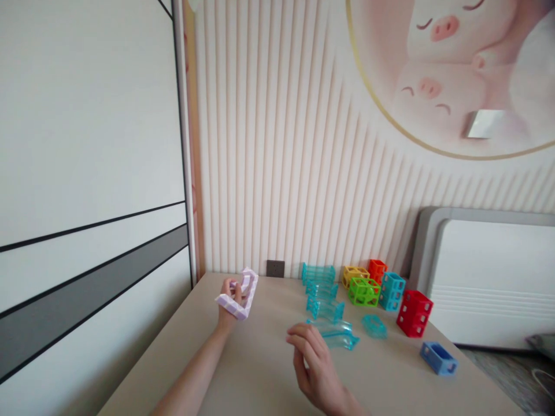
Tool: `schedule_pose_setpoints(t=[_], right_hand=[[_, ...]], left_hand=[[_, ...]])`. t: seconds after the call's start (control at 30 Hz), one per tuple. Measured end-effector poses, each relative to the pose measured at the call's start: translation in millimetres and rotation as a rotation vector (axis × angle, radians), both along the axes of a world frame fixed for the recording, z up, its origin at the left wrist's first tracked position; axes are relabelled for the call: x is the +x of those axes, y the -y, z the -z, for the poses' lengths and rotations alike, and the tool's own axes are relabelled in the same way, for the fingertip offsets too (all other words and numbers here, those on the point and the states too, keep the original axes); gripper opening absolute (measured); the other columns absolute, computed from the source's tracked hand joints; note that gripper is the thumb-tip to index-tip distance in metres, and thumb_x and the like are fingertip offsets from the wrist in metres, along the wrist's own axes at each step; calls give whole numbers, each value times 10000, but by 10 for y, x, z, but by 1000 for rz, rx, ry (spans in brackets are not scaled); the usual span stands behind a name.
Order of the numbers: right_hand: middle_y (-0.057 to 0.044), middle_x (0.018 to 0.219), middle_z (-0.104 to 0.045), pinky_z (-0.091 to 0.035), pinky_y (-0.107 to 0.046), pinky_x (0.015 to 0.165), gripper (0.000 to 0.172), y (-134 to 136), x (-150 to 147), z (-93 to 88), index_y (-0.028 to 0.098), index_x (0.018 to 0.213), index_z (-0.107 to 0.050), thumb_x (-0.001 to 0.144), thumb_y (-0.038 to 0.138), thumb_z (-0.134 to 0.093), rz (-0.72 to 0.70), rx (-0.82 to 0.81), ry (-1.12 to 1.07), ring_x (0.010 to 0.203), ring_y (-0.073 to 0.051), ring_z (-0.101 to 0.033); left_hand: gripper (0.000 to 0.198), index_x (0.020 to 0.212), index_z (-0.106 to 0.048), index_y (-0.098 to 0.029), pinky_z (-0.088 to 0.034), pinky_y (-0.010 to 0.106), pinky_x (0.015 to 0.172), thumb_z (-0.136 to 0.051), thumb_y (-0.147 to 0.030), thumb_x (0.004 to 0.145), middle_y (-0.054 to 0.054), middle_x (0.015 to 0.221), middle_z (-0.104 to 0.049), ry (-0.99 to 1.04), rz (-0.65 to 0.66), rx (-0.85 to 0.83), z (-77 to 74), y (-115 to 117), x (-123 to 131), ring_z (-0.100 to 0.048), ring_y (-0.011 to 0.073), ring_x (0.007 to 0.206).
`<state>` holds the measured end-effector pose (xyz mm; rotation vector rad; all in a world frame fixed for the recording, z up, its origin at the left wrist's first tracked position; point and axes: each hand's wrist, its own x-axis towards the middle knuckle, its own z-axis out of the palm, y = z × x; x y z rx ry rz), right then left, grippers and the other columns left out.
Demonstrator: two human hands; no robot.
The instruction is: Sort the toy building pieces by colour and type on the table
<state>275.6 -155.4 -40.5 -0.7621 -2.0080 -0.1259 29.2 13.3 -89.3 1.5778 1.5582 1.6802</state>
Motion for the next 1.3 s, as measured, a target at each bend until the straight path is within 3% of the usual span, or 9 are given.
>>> schedule_pose_setpoints(t=[0.17,0.33,0.5,0.7,0.8,0.97,1.13,1.3], right_hand=[[-128,1285,-579,-525,-411,982,339,-443,-514,70,252,1266,-553,968,135,-441,52,-106,-139,1200,-237,-573],[-153,1419,-468,-458,-492,1070,412,-577,-635,310,230,1414,-434,1004,256,-461,210,-177,-469,1338,-271,-475],[-136,1530,-362,-379,-565,1122,451,-495,-456,307,276,1434,-450,989,298,-517,270,-190,-457,1445,-316,-339],[-128,1571,-341,-418,-502,1117,548,-497,-274,289,295,1505,-367,982,268,-529,110,-235,-216,1442,-296,-362],[-127,1499,-437,-470,-454,1072,485,-482,-268,278,293,1435,-473,961,291,-574,62,-279,-142,1359,-289,-465],[-107,1202,-613,-525,-390,951,326,-444,-283,188,273,1256,-613,931,295,-616,74,-309,-142,1118,-258,-597],[-95,1120,-616,-511,-367,895,231,-439,-267,175,251,1152,-614,926,301,-620,65,-316,-156,1037,-247,-600],[-69,970,-641,-497,-320,780,171,-431,-281,221,221,1066,-573,931,324,-597,65,-353,-128,878,-219,-620]], left_hand=[[443,1241,-433,-221,-612,327,701,-427,-545,939,81,1016,-643,118,188,59,-50,370,254,-695,217,861],[614,1417,-378,-263,-587,336,825,-628,-462,893,75,1098,-657,272,454,56,-134,736,414,-688,211,958],[530,1307,-541,-219,-571,318,793,-695,-451,856,77,1035,-686,385,564,-2,-219,852,464,-682,201,913],[587,1095,-661,-167,-525,265,542,-802,-573,695,67,846,-709,485,669,-145,-265,766,436,-646,180,700],[609,1000,-690,-160,-516,269,530,-833,-616,622,75,823,-721,491,716,-234,-286,741,413,-638,174,663],[609,931,-698,-155,-502,259,523,-843,-637,588,59,789,-703,485,776,-301,-300,744,395,-633,162,639],[551,787,-667,-151,-458,240,486,-807,-659,625,10,652,-627,395,852,-374,-302,748,402,-587,130,533],[547,705,-635,-158,-404,219,481,-759,-689,663,-18,604,-575,371,814,-393,-311,778,422,-525,98,506]])
